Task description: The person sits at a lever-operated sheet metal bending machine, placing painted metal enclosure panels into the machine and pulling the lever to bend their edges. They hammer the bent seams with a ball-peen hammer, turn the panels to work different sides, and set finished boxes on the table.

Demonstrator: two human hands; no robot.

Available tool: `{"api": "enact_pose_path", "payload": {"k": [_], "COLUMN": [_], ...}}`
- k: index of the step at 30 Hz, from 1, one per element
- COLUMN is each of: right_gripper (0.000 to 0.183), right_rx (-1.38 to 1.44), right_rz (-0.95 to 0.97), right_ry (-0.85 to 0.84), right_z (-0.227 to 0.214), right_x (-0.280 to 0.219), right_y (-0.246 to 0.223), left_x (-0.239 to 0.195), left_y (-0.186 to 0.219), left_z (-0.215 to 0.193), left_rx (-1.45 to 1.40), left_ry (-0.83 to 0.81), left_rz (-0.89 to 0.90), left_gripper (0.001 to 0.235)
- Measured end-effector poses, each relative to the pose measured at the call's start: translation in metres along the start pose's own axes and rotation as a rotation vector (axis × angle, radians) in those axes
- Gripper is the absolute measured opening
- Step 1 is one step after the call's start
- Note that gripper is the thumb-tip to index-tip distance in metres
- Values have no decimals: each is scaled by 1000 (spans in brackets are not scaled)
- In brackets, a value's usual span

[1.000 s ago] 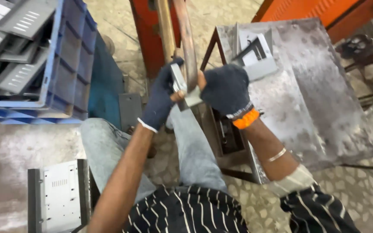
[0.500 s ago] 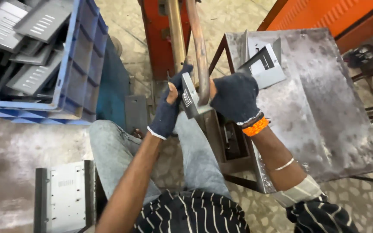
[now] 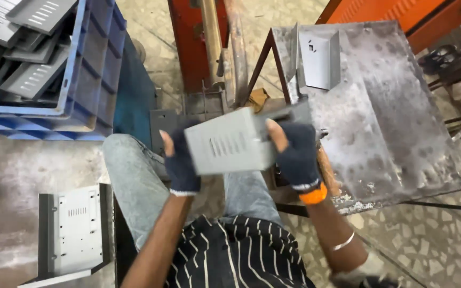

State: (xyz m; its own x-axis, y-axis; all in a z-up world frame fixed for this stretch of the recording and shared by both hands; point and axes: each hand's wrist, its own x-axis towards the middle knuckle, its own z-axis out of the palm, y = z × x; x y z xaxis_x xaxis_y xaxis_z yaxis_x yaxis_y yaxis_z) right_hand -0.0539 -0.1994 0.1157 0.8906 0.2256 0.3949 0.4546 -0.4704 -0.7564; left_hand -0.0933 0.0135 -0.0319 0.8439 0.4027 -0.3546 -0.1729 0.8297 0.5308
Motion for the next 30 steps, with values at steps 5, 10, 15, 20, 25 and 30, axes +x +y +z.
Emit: {"api": "enact_pose_path", "payload": {"k": [5, 10, 15, 20, 25, 30], "right_gripper": [36, 41, 51, 30, 61, 25], "right_rx": [741, -808, -1044, -531, -699, 147], "right_rz": [408, 528, 713, 860, 603, -276], "right_ry": [430, 87, -99, 223, 389, 231], "right_z": [16, -16, -3, -9, 21, 23], "right_x": [-55, -34, -90, -109, -136, -143], "right_y": [157, 204, 347, 301, 101, 43], "left_x": [25, 5, 25, 19, 10, 18], "left_y": [-77, -36, -68, -75, -72, -85], "left_z": [-62, 41, 32, 37, 45, 38], "left_rx": [197, 829, 728, 614, 524, 501], "left_ry": [114, 21, 86, 111, 97, 104], "left_rz": [132, 298, 291, 277, 241, 209], "left_gripper": [32, 49, 48, 47, 46, 43]}}
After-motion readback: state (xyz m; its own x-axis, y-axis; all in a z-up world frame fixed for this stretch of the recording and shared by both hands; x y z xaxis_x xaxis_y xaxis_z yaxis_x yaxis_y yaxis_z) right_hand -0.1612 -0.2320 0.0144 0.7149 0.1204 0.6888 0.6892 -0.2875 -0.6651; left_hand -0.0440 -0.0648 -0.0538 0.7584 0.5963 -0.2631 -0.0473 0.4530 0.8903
